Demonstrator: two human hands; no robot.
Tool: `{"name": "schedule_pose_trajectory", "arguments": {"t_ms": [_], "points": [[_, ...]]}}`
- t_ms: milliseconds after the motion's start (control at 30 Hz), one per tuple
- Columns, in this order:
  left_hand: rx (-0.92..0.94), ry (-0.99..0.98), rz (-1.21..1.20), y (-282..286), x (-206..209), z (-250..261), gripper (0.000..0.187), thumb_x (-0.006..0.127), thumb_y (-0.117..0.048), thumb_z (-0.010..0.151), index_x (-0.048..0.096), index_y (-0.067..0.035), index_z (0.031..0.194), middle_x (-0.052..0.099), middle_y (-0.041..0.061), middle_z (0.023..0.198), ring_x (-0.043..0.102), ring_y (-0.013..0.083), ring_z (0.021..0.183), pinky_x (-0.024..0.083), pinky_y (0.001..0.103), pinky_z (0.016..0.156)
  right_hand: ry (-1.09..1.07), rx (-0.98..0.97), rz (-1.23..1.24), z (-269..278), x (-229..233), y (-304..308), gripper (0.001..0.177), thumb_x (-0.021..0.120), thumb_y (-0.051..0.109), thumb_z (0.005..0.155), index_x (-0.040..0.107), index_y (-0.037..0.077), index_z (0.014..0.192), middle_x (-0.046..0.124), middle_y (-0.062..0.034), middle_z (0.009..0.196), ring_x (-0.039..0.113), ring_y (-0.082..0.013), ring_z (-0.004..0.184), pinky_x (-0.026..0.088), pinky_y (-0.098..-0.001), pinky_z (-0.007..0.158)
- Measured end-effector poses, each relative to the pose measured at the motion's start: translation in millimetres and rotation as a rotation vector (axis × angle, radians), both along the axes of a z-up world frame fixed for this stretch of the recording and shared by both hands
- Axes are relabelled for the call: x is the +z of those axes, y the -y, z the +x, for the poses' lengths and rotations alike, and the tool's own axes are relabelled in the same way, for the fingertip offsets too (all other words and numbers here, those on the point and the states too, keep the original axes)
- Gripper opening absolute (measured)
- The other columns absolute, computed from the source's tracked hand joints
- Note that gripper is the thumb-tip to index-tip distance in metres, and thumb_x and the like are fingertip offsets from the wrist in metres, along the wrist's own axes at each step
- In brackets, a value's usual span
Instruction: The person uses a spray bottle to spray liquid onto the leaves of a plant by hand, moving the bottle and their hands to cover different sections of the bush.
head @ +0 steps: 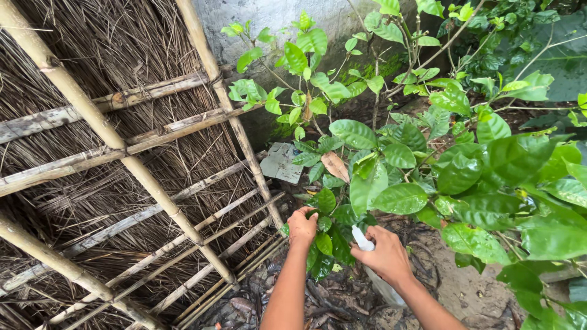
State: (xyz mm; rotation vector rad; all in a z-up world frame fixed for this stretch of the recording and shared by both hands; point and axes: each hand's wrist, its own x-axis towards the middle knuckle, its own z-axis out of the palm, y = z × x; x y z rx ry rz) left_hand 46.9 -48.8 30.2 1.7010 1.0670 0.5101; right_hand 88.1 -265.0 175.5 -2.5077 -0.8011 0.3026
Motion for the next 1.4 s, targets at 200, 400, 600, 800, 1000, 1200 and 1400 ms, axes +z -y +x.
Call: {"name": "schedule_pose_trajectory", "arguments": {"t_ms": [200, 400, 600, 800, 1000, 1200, 1400], "points": [[0.016, -0.024, -0.036, 2, 7, -3, 0.021, 0.075, -0.021, 0.086, 0.079, -0.016, 0.107, 0.078, 0.015, 0.096, 0.077, 0.027, 0.09, 0.057, 0.037, 0.086, 0.01, -0.012, 0.072, -4, 7, 4, 0.045, 0.08, 0.043, 0.067, 0.066, 0.007, 0.091, 0.069, -0.009, 0.095, 0.069, -0.0336, 0.085, 0.053, -0.046, 0.075], [0.025, -0.018, 0.019, 0, 0, 2, 0.022, 0.077, -0.02, 0.085, 0.08, -0.015, 0.106, 0.077, 0.015, 0.098, 0.074, 0.0274, 0.09, 0.056, 0.038, 0.086, -0.021, -0.08, 0.112, 1, -3, 15, 0.046, 0.079, 0.04, 0.066, 0.068, 0.004, 0.094, 0.07, -0.0118, 0.093, 0.071, -0.0327, 0.084, 0.053, -0.0462, 0.076], [0.002, -0.019, -0.051, 2, 10, -4, 0.02, 0.074, -0.019, 0.088, 0.079, -0.016, 0.107, 0.078, 0.012, 0.087, 0.077, 0.0227, 0.08, 0.058, 0.036, 0.081, 0.096, -0.02, 0.249, 13, -11, 24, 0.05, 0.08, 0.04, 0.069, 0.069, -0.001, 0.096, 0.069, -0.0179, 0.093, 0.068, -0.0351, 0.086, 0.053, -0.0439, 0.08], [0.005, -0.007, -0.094, 5, 15, -4, 0.019, 0.074, -0.019, 0.089, 0.079, -0.016, 0.107, 0.078, 0.01, 0.085, 0.077, 0.0184, 0.077, 0.059, 0.035, 0.076, 0.094, 0.051, 0.403, 11, 0, 21, 0.049, 0.083, 0.034, 0.07, 0.068, -0.004, 0.097, 0.07, -0.0173, 0.09, 0.069, -0.0312, 0.081, 0.052, -0.0419, 0.076], [0.002, 0.018, -0.086, 4, 12, -2, 0.019, 0.074, -0.017, 0.09, 0.078, -0.015, 0.108, 0.079, 0.009, 0.087, 0.077, 0.0164, 0.075, 0.059, 0.033, 0.075, -0.268, -0.02, 0.444, 7, 9, 14, 0.054, 0.082, 0.022, 0.072, 0.064, -0.005, 0.114, 0.074, -0.0132, 0.087, 0.07, -0.016, 0.055, 0.057, -0.0331, 0.055], [0.0, 0.076, -0.135, 5, 7, -2, 0.02, 0.073, -0.015, 0.09, 0.077, -0.012, 0.109, 0.079, 0.008, 0.089, 0.078, 0.0143, 0.074, 0.06, 0.032, 0.073, -0.445, 0.013, 0.381, 10, -3, 14, 0.043, 0.082, 0.023, 0.072, 0.072, -0.002, 0.105, 0.075, -0.01, 0.079, 0.069, -0.0178, 0.053, 0.054, -0.0332, 0.055], [0.026, -0.065, -0.078, 8, 15, -15, 0.026, 0.078, -0.021, 0.086, 0.078, -0.013, 0.11, 0.079, 0.011, 0.093, 0.076, 0.0217, 0.085, 0.057, 0.035, 0.081, -0.62, 0.13, 0.39, 13, -15, 15, 0.032, 0.081, 0.02, 0.075, 0.072, -0.004, 0.094, 0.076, -0.0092, 0.073, 0.073, -0.0164, 0.054, 0.055, -0.0308, 0.056]]}}
